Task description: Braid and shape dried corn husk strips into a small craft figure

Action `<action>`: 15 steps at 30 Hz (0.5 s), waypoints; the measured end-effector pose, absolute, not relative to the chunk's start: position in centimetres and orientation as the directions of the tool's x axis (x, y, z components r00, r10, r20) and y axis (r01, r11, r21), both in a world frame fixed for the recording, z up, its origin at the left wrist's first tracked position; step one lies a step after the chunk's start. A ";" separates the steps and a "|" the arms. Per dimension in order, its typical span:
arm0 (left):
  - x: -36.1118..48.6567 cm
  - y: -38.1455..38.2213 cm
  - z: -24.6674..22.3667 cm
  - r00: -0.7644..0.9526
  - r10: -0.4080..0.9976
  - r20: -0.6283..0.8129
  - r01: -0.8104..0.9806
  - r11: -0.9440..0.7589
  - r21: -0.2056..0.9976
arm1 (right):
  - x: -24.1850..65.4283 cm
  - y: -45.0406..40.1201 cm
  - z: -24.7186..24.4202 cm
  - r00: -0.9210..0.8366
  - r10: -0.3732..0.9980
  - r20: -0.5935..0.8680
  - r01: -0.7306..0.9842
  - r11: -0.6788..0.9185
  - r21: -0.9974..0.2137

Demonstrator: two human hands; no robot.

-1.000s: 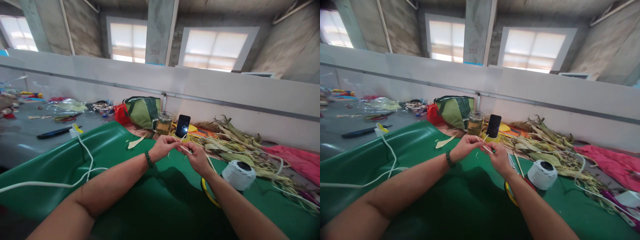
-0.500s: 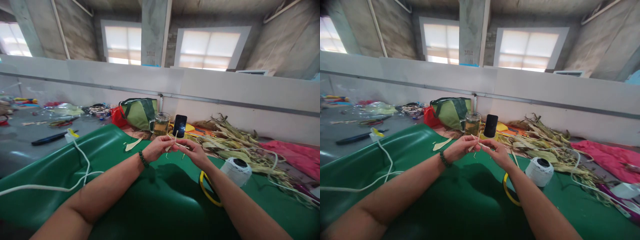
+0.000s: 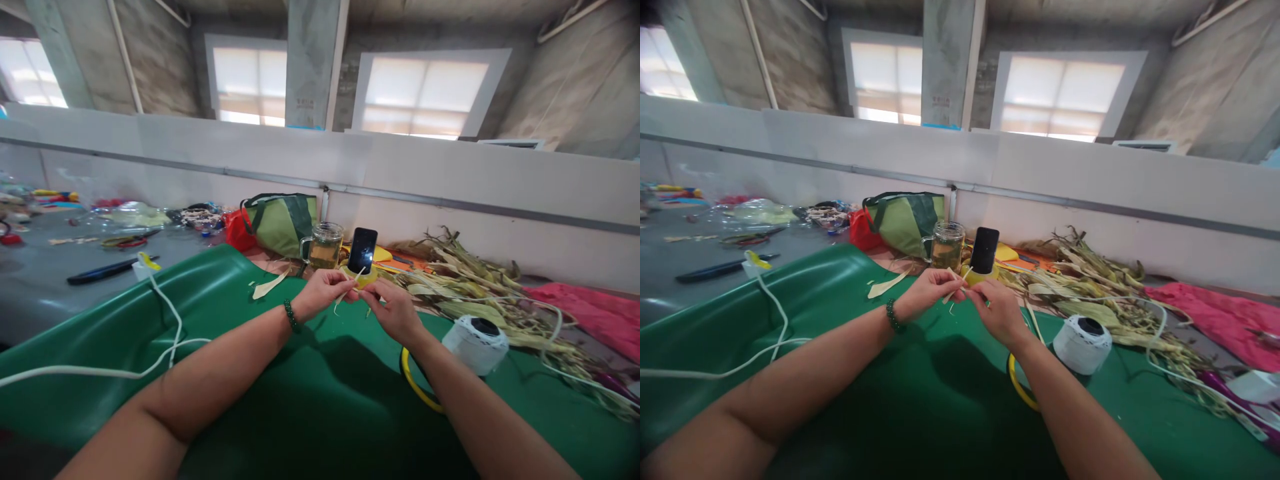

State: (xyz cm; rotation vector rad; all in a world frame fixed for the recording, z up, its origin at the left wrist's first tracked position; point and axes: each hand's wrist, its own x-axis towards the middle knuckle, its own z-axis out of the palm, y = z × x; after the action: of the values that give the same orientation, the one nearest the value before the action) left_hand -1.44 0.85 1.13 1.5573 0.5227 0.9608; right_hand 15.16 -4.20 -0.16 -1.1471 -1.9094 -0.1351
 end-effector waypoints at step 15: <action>-3.6 2.7 2.0 0.822 0.555 0.131 0.017 -0.253 0.967 | 15.5 -4.8 0.8 -0.243 0.728 0.641 0.691 0.594 -0.412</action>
State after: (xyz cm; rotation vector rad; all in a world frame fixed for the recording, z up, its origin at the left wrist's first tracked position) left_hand -3.56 2.69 2.05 1.7681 0.4413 0.5405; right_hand 15.50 -4.78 0.82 -1.1289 -1.9762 0.0553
